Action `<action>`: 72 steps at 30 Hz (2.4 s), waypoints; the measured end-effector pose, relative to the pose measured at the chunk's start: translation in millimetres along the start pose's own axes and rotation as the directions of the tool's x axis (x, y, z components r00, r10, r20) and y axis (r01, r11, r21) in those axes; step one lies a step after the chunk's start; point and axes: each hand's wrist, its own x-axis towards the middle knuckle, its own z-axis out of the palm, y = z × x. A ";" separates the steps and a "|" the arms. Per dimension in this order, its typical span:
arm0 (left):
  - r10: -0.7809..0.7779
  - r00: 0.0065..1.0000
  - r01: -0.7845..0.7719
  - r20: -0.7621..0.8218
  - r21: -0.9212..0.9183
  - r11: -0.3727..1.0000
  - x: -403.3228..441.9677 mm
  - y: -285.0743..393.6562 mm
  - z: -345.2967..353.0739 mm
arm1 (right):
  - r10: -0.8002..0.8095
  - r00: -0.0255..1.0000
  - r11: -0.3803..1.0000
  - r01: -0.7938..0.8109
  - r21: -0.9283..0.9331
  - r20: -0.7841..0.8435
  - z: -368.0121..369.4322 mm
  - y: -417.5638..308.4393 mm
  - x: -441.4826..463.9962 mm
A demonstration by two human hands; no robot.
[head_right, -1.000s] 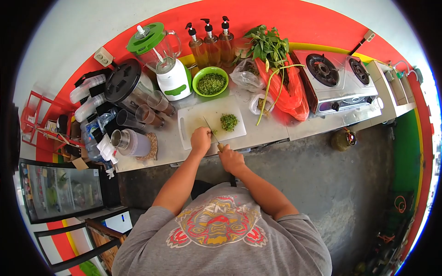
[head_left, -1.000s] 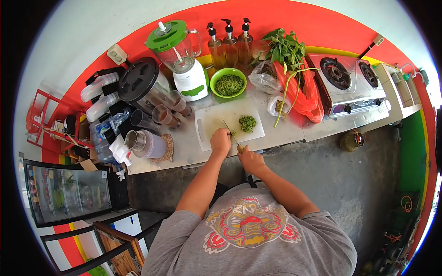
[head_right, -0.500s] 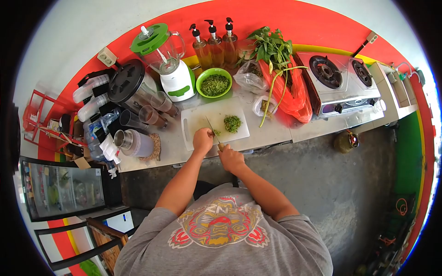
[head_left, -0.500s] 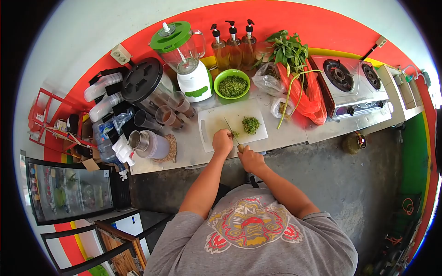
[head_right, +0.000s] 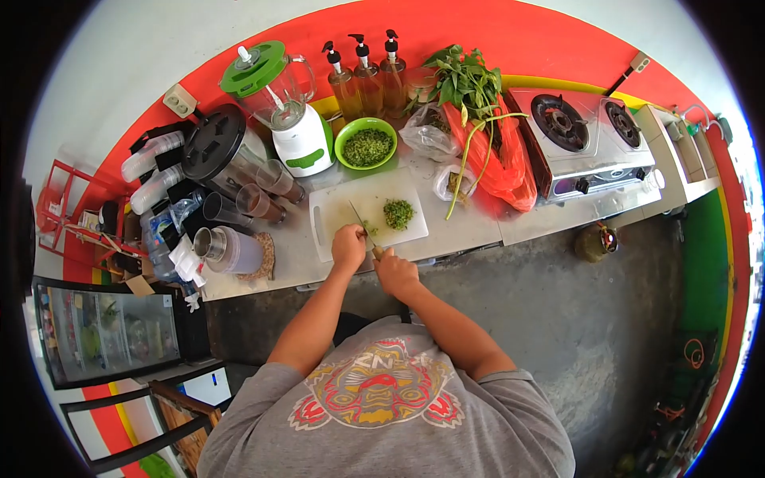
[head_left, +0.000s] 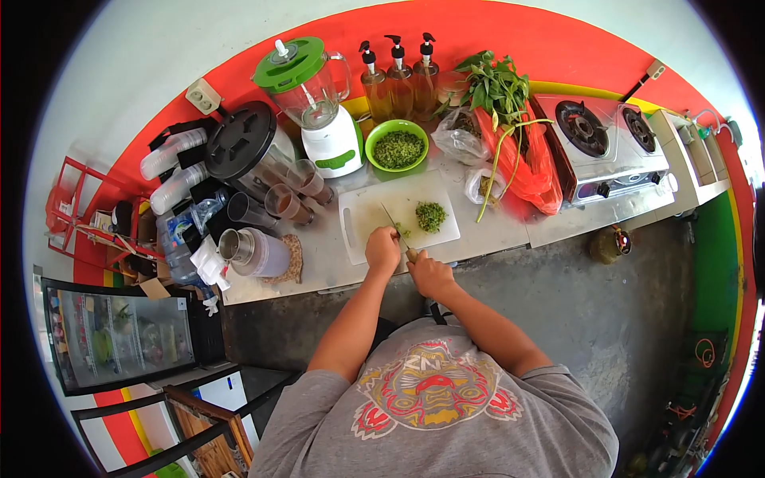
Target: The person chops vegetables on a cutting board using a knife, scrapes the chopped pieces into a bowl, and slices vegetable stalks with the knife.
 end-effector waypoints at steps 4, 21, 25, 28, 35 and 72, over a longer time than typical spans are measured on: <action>-0.118 0.983 0.120 0.143 -0.004 0.993 7.6 1.4 -7.1 | 0.003 1.000 1.000 -0.003 -0.005 -0.026 0.3 -3.6 -0.8; 0.023 1.000 -0.023 -0.008 -0.039 0.999 -7.9 -12.7 -7.1 | 0.004 1.000 1.000 -0.004 -0.003 0.000 2.5 -6.3 3.3; 0.223 0.968 -0.215 -0.115 0.080 0.973 -27.3 -7.0 -1.4 | -0.003 1.000 1.000 0.003 -0.013 0.030 1.2 -1.6 -4.5; 0.255 0.952 -0.240 -0.169 0.102 0.965 -33.8 -8.7 0.7 | 0.042 0.998 0.999 -0.042 -0.001 0.053 7.4 -0.6 -20.7; -0.093 0.995 0.094 0.023 -0.036 0.995 -8.3 -3.1 -7.2 | 0.016 0.998 1.000 -0.014 -0.025 0.062 4.2 -0.7 -2.6; -0.005 0.997 -0.006 0.081 0.129 0.992 -7.7 -2.6 -10.4 | 0.001 0.997 1.000 -0.001 0.001 0.084 1.3 -2.4 -10.0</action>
